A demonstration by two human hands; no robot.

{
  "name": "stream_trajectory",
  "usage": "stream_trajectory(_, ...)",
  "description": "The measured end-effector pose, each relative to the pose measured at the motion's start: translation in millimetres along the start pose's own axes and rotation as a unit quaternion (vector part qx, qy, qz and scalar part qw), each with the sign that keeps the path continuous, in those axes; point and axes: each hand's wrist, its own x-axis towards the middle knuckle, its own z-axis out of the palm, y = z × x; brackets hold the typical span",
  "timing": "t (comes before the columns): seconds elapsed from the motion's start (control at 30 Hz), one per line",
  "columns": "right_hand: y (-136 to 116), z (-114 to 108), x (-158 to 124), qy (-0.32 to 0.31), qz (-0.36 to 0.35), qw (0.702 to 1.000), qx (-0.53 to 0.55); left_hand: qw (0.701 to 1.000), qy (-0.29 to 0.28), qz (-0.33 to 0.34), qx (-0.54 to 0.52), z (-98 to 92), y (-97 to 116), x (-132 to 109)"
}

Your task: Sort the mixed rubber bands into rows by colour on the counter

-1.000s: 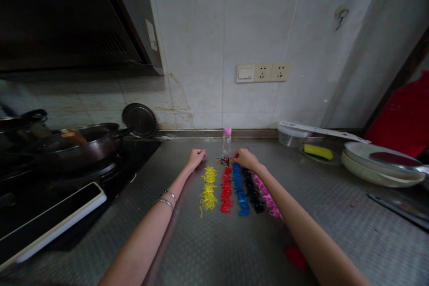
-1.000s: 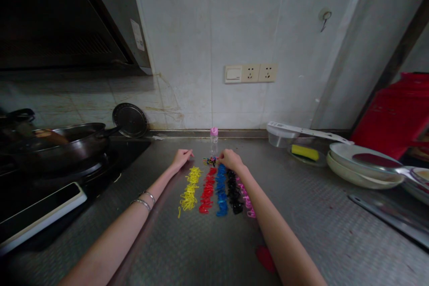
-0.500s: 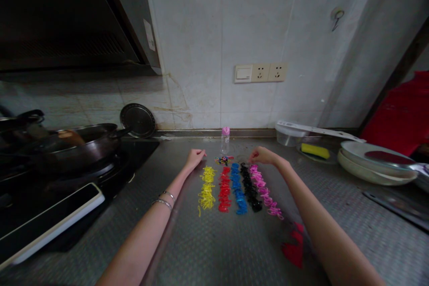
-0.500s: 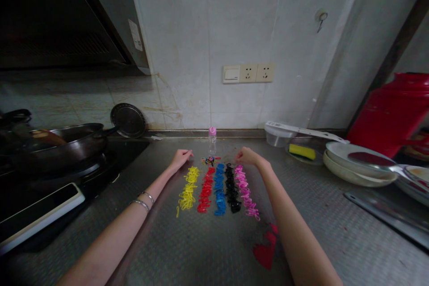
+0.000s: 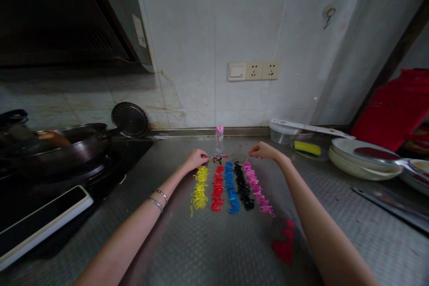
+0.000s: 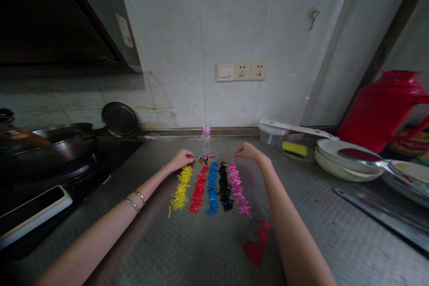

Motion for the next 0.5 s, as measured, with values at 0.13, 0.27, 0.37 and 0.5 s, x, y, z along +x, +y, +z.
stream_trajectory(0.13, 1.9, 2.7, 2.9, 0.003, -0.002, 1.0, 0.003, 1.0, 0.001, 0.002, 0.03, 2.3, 7.4, 1.3)
stream_trajectory(0.27, 3.6, 4.2, 6.0, 0.005, -0.007, 1.0, 0.0, 0.999, 0.018, 0.002, 0.027, 4.5, 6.9, 4.2)
stream_trajectory(0.37, 3.7, 4.5, 6.3, 0.004, -0.004, 1.0, -0.002, 1.0, 0.026, -0.006, 0.004, 5.7, 2.3, 6.6)
stream_trajectory(0.5, 3.9, 4.2, 4.8, 0.013, -0.002, 1.0, 0.003, 0.999, 0.032, -0.013, -0.011, 2.0, -3.8, 6.9)
